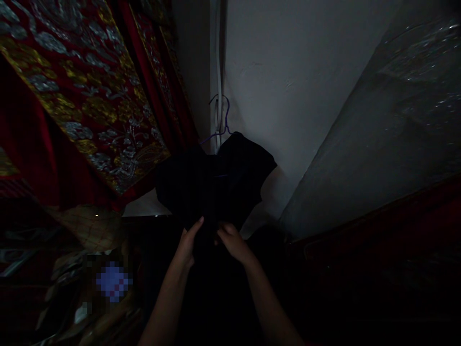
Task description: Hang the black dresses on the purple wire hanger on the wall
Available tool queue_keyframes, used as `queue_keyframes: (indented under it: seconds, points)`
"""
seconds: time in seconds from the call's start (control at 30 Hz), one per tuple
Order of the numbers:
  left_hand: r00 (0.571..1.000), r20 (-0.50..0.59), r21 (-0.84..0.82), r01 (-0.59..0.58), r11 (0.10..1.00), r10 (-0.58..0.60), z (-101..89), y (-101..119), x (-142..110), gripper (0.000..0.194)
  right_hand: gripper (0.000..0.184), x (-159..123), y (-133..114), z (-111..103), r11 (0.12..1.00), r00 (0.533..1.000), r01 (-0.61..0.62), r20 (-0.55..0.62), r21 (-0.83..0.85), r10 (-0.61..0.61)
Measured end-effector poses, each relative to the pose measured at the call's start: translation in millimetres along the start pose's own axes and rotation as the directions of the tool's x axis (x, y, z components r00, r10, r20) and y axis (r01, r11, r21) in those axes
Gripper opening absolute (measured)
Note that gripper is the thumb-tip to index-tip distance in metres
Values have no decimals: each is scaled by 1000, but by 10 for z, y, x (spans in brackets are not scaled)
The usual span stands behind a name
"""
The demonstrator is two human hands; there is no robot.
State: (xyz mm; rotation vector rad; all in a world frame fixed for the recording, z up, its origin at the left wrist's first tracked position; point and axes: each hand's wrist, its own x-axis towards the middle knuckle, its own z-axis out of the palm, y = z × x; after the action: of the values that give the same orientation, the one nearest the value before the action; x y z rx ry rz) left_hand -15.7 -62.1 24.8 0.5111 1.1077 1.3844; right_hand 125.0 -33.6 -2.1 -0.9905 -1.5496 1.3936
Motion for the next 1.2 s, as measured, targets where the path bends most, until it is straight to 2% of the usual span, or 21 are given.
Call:
queue_keyframes:
  seconds: [0.07,0.1,0.13,0.2,0.23,0.27,0.3,0.37,0.43,0.53,0.57,0.6,0.7,0.77,0.87,0.97,1.0,1.03,1.1,1.13,1.2]
  points:
    - [981,-75,92,-172,981,180,-98,-12,73,57,45,29,42,-29,999,998,11,-57,33,-9]
    - [933,-143,188,-301,935,329,-157,-37,117,62,45,38,69,-59,999,996,4,-91,43,-1]
    - [845,-202,319,-421,849,495,-216,-79,159,67,46,44,96,-90,999,992,-9,-122,49,14]
    - [613,-211,595,-538,598,761,-305,-215,213,75,49,44,140,-134,998,986,-47,-157,43,53]
    - [535,-152,689,-545,477,831,-323,-305,219,76,50,38,155,-139,997,984,-71,-163,36,76]
    - [506,-75,745,-545,385,860,-319,-404,210,75,52,30,164,-130,995,982,-92,-163,29,95]
    - [512,-1,770,-547,327,859,-295,-503,190,74,54,18,167,-108,994,981,-108,-156,28,111]
    - [558,111,757,-584,294,823,-212,-674,137,71,52,-14,155,-34,992,984,-115,-131,41,120]
    - [608,173,700,-630,338,775,-131,-768,105,57,47,-54,125,53,994,989,-95,-105,63,101]
    - [707,265,620,-645,446,656,-91,-752,125,11,39,-79,29,127,989,995,-90,-39,119,95]
    - [727,289,610,-641,466,623,-98,-723,144,4,37,-62,-33,120,985,994,-98,-24,145,103]
    - [736,310,605,-641,473,601,-111,-696,165,9,36,-27,-119,94,979,993,-106,-23,174,112]
    - [739,335,602,-645,470,584,-162,-657,249,9,32,196,-556,-98,959,986,-40,-143,281,83]
    - [761,330,607,-625,491,559,-198,-659,337,8,30,399,-962,-266,934,962,117,-273,338,-22]
    - [807,296,611,-571,548,511,-216,-577,497,7,29,628,-1512,-424,884,937,272,-316,380,-153]
    - [843,302,612,-529,588,445,-102,-259,553,10,29,644,-1734,-398,858,926,333,-309,392,-218]
    - [833,331,599,-548,584,442,-24,-100,522,18,30,611,-1729,-364,861,925,339,-300,378,-232]
    - [793,383,562,-607,562,473,70,78,468,29,31,570,-1701,-327,871,925,340,-290,354,-244]
    - [640,444,446,-765,465,627,291,462,320,42,34,492,-1619,-269,901,927,334,-268,276,-261]
    - [547,445,406,-829,384,710,405,649,245,43,34,463,-1587,-253,914,927,333,-258,231,-273]
    - [377,509,387,-903,186,774,615,973,140,40,32,434,-1568,-251,927,922,347,-234,142,-309]
